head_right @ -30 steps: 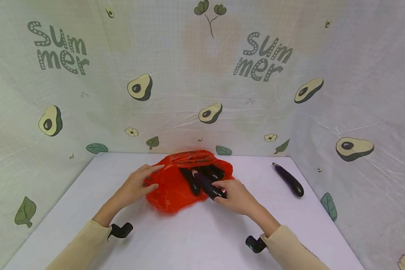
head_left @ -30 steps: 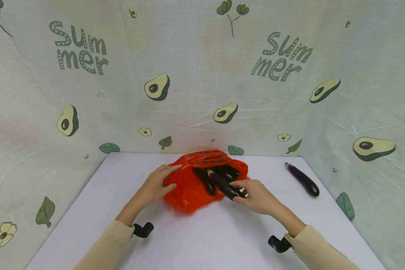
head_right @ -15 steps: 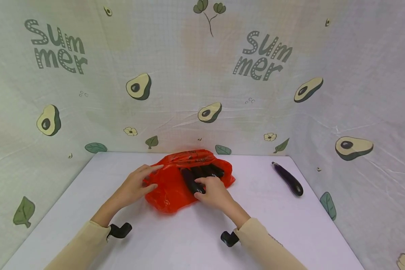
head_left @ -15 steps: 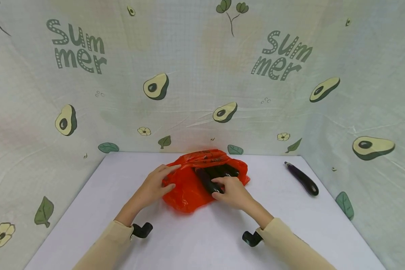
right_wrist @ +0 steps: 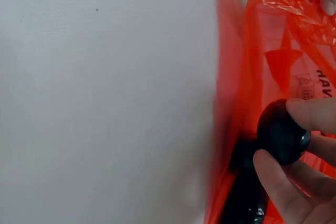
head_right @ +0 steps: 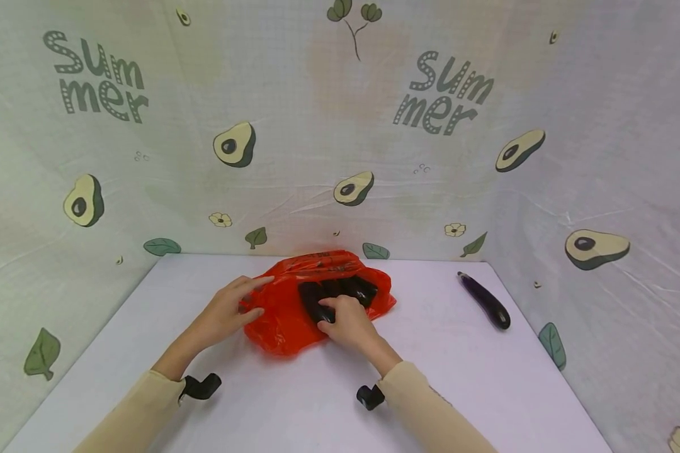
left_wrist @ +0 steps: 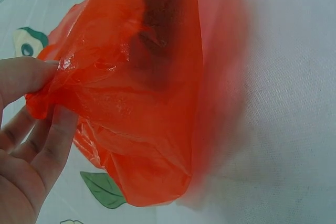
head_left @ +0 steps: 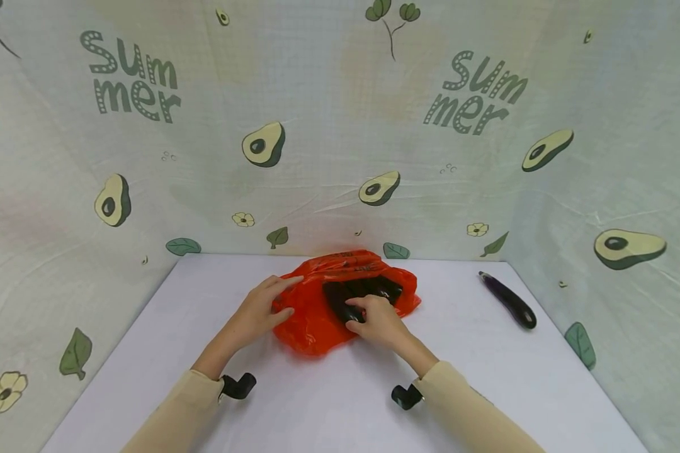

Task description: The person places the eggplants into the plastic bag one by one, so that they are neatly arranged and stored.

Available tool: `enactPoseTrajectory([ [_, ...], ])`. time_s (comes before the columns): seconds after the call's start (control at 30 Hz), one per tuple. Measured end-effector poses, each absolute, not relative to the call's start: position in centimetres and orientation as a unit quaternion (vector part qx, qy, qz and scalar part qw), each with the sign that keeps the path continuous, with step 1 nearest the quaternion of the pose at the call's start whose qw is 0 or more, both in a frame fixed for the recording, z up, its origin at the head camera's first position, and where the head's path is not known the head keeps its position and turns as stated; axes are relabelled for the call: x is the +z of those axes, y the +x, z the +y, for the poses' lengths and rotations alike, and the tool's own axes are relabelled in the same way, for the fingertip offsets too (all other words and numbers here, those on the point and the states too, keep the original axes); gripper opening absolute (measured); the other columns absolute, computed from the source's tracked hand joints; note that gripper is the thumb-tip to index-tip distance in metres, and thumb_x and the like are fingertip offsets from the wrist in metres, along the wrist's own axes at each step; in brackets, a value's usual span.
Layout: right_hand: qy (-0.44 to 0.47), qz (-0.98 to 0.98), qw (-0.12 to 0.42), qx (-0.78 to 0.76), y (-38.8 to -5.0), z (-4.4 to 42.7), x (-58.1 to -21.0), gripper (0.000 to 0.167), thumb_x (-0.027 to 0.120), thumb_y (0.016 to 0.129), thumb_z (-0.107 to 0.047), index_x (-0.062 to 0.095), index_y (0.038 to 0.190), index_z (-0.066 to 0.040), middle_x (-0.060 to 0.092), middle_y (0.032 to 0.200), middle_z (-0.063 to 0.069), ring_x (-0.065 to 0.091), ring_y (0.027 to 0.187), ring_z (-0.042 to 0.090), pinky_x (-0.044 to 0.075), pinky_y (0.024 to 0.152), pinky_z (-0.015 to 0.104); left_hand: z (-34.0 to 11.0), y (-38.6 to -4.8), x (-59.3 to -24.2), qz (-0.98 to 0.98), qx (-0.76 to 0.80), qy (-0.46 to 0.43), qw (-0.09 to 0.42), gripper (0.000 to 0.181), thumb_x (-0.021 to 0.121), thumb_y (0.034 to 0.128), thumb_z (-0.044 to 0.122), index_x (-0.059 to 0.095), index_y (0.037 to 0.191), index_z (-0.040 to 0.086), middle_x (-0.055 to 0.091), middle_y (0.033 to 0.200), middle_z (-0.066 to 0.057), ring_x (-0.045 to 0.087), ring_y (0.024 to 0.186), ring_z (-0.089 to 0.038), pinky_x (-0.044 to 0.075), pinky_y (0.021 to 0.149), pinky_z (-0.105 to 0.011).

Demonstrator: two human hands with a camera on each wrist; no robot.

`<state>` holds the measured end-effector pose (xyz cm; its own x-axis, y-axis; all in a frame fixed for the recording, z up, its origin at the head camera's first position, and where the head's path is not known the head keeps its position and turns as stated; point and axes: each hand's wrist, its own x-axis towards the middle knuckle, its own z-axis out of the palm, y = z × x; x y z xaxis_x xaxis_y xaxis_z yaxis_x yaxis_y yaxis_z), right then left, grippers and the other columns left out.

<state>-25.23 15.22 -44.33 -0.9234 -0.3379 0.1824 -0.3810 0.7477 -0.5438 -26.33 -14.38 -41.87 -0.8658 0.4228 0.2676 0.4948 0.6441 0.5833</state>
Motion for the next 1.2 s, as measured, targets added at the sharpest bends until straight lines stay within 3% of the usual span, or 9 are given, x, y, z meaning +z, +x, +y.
enactPoseTrajectory([
  [0.47,0.183,-0.936,0.05,0.298,-25.5,13.9,-45.8,0.041,0.084,0.091,-0.016,0.076,0.131,-0.007,0.062,0.102,0.007,0.057,0.095,0.021,0.055,0.084,0.037,-14.5,-26.2,-42.0,-0.907,-0.336,-0.251,0.044,0.071,0.082,0.0928,0.007,0.054,0.156,0.022,0.059,0.119,-0.002,0.055,0.102,-0.019,0.058,0.083,-0.029],
  [0.7,0.193,-0.933,0.069,0.296,-25.6,13.4,-46.6,0.039,0.085,0.09,-0.015,0.077,0.127,-0.006,0.062,0.101,0.008,0.058,0.096,0.022,0.057,0.085,0.04,-14.7,-26.3,-42.3,-0.907,-0.335,-0.25,0.045,0.071,0.083,0.0924,0.007,0.055,0.155,0.024,0.057,0.112,-0.001,0.053,0.097,-0.018,0.056,0.077,-0.027],
  [0.97,0.169,-0.934,0.072,0.305,-26.0,13.0,-47.3,0.038,0.087,0.089,-0.018,0.078,0.126,-0.011,0.06,0.101,0.005,0.061,0.098,0.022,0.057,0.088,0.041,-14.8,-26.2,-42.2,-0.906,-0.339,-0.252,0.046,0.071,0.083,0.0925,0.007,0.055,0.155,0.024,0.06,0.118,-0.001,0.056,0.102,-0.018,0.059,0.084,-0.03],
  [1.2,0.161,-0.932,0.087,0.314,-26.8,12.5,-47.0,0.035,0.089,0.087,-0.017,0.078,0.119,-0.008,0.06,0.098,0.007,0.061,0.093,0.022,0.057,0.083,0.039,-14.8,-26.2,-42.0,-0.905,-0.335,-0.256,0.049,0.071,0.083,0.0925,0.006,0.055,0.156,0.023,0.061,0.119,-0.002,0.057,0.103,-0.018,0.059,0.085,-0.031],
])
